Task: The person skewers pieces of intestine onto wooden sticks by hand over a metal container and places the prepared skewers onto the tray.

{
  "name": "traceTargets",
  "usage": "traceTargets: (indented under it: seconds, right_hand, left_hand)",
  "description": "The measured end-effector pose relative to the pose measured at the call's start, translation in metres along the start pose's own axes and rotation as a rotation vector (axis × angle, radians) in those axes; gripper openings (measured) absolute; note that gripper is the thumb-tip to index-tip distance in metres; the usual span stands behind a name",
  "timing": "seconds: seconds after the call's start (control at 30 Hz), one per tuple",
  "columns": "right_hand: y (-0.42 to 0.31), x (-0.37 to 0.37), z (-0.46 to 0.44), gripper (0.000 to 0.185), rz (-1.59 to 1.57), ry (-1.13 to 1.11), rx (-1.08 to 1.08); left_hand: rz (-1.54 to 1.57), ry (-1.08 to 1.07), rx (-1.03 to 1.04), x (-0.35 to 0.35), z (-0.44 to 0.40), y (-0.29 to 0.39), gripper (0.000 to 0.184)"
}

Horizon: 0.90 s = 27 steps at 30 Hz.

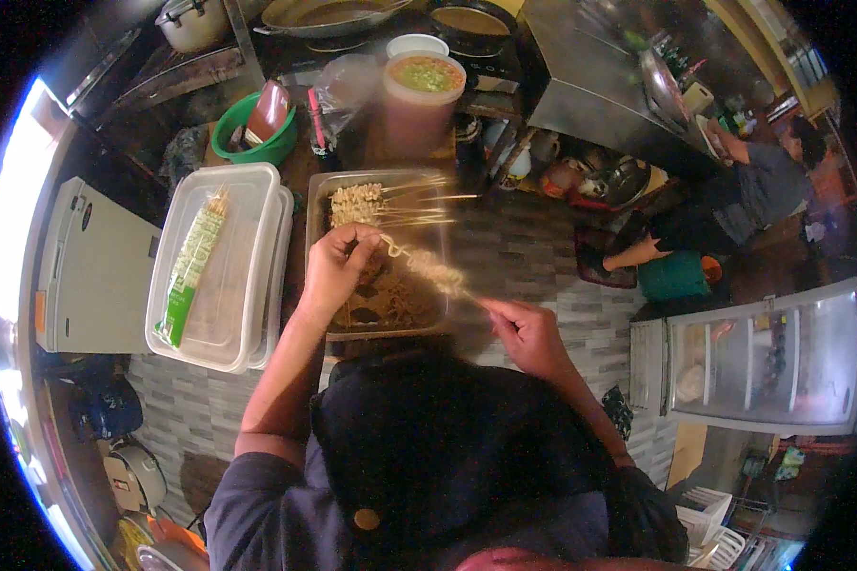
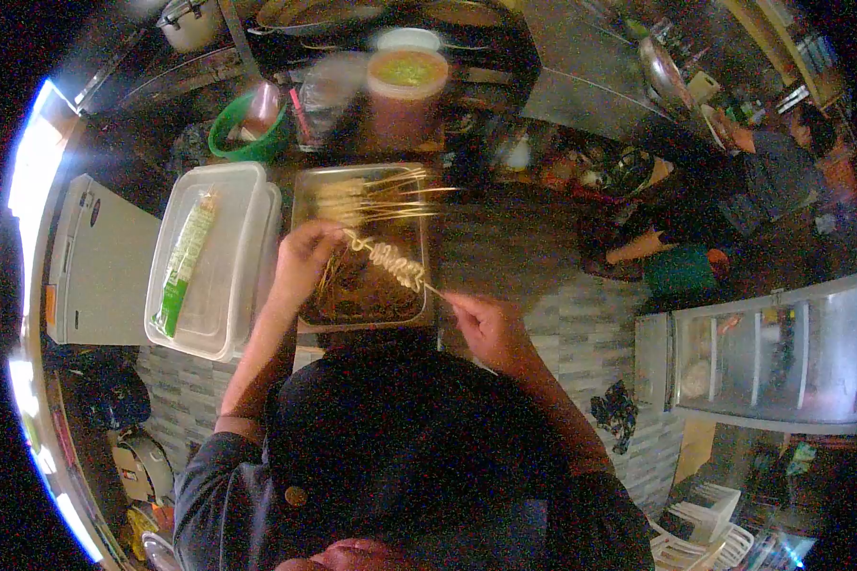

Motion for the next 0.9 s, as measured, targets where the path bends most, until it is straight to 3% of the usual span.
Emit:
traceTargets:
  seconds: [0.13, 0.27, 0.37, 0.67, 0.87, 0.9]
  right_hand:
    - [-0.002, 0.002, 0.0, 0.024, 0.043, 0.01, 0.012]
    - [-0.007, 0.004, -0.001, 0.023, 0.015, 0.056, -0.005]
    - [-0.006, 0.008, -0.001, 0.023, 0.02, 0.066, -0.033]
    - [-0.007, 0.018, 0.001, 0.025, 0.033, 0.053, -0.06]
    - [-0.003, 0.019, -0.001, 0.026, -0.006, 0.029, 0.006]
    - [-0.002, 0.019, -0.001, 0.026, -0.006, 0.029, 0.006]
  left_hand:
    - [-0.274, 0.133, 0.25, -0.01, 0.005, 0.031, 0.008]
    - [-0.324, 0.178, 0.211, -0.011, 0.011, 0.034, 0.009]
    - [-0.171, 0.214, 0.134, -0.015, 0.012, 0.027, 0.009]
    - [-0.318, 0.225, 0.111, -0.01, 0.014, 0.026, 0.011]
    - [-0.36, 0.173, 0.307, -0.003, 0.013, 0.032, 0.012]
    - [-0.159, 0.135, 0.122, -0.003, 0.008, 0.017, 0.012]
Point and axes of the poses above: each hand's wrist, its own z-axis away from the middle knuckle, its own x-axis out of the palm, y = z × x, the point moved 9 cm from there along -z, towards the middle knuckle, and after that the axes turned 7 degrees about y, right-handed, at the moved point
